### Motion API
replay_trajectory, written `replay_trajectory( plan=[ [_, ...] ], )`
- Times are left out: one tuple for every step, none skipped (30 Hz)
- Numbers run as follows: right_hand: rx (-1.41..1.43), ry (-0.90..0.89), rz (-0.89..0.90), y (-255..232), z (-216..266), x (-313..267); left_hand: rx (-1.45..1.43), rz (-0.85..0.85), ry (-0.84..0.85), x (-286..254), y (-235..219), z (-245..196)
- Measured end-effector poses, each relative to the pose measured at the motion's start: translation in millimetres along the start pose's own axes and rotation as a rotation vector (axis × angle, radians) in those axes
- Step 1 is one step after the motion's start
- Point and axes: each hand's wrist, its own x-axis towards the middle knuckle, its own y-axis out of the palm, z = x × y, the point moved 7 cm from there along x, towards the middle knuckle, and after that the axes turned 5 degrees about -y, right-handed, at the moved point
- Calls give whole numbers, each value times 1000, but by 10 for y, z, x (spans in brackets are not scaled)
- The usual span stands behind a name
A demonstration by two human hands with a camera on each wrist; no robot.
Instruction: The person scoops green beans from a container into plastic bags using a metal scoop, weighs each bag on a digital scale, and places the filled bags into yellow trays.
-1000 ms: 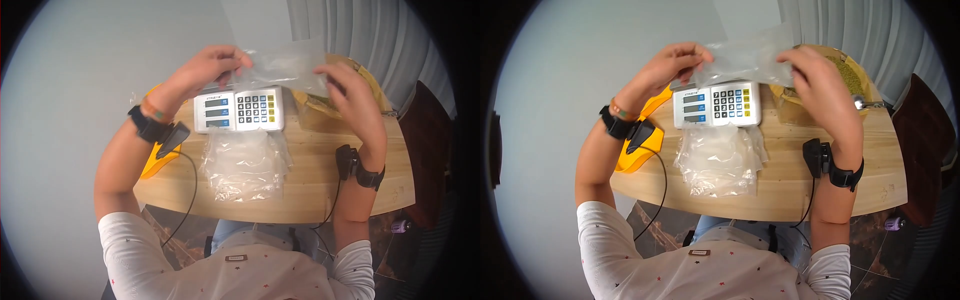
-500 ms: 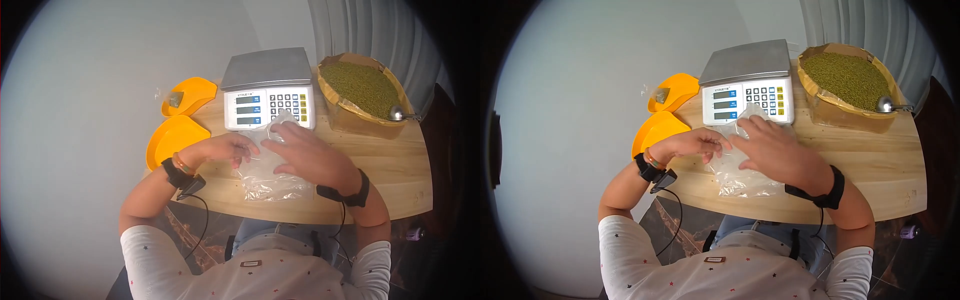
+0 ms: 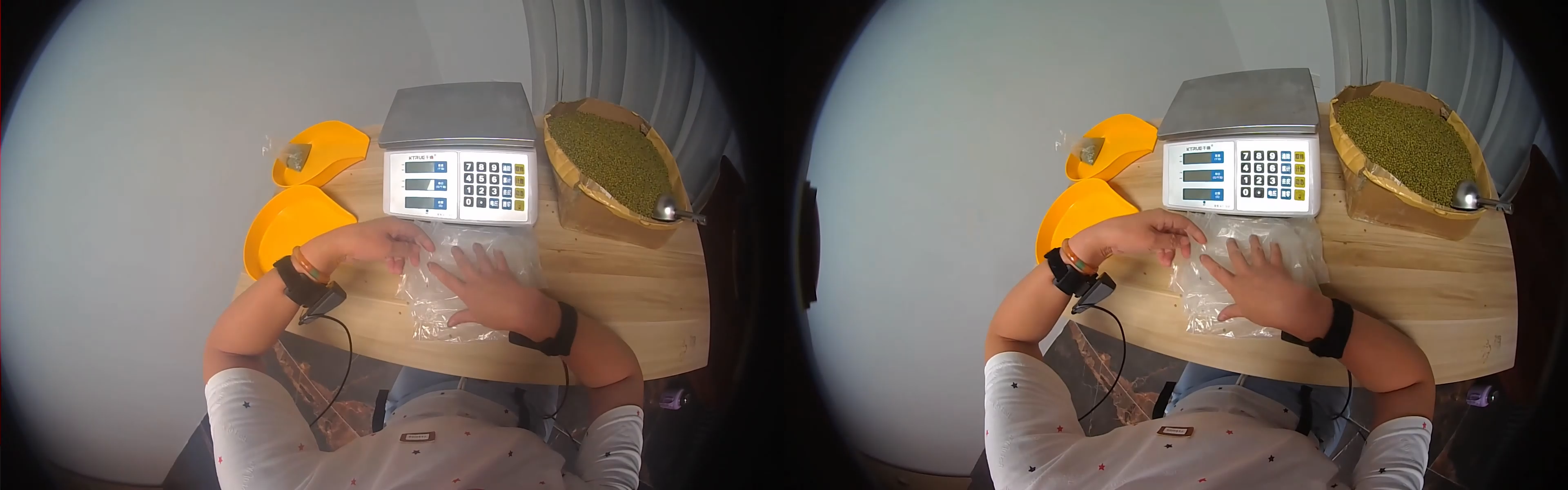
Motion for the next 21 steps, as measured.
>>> replay_trajectory(
  plan=[
    [-32,26,51,77,-12,19,-32,-37,-30,-14,-92,45],
    [-66,51,103,141,-24,27,-38,-36,-28,-26,-162,68],
    [-67,51,111,171,-20,29,-40,-105,-11,-41,-293,79],
    [-75,55,94,183,-17,30,-43,-175,5,-62,-437,97],
    [-82,60,77,190,-17,31,-39,-216,2,-86,-591,137],
    [-83,60,86,197,-18,30,-47,-214,4,-115,-708,153],
    [-77,60,88,182,-18,27,-64,-294,2,-167,-881,157],
    [-71,59,88,169,-17,28,-81,-376,-1,-222,-1061,169],
    [-74,57,93,170,-15,30,-87,-377,1,-237,-1216,219],
    [-60,55,91,173,-14,28,-74,-484,-5,-271,-1449,298],
    [-47,53,87,174,-12,28,-61,-593,-12,-319,-1674,377],
    [-53,49,89,173,-9,30,-65,-598,-9,-344,-1820,435],
    [-46,59,99,177,-14,32,-42,-767,-41,-442,-2051,503],
    [-40,69,109,177,-15,33,-18,-936,-73,-555,-2271,563],
    [-47,68,108,159,-11,37,90,-1018,-154,-620,-2455,616],
    [-45,68,118,145,-10,40,199,-1099,-236,-689,-2648,678],
    [-42,69,128,134,-6,41,195,-1104,-228,-690,-2885,879],
    [-53,71,129,118,-1,39,477,-1216,-262,-720,-3175,1091],
    [-48,67,124,100,5,38,764,-1318,-294,-754,-3357,1181],
    [-45,64,119,81,8,40,756,-1326,-285,-765,-3447,1242],
    [-57,67,120,65,4,43,678,-1395,-316,-815,-3530,1330]
  ],
)
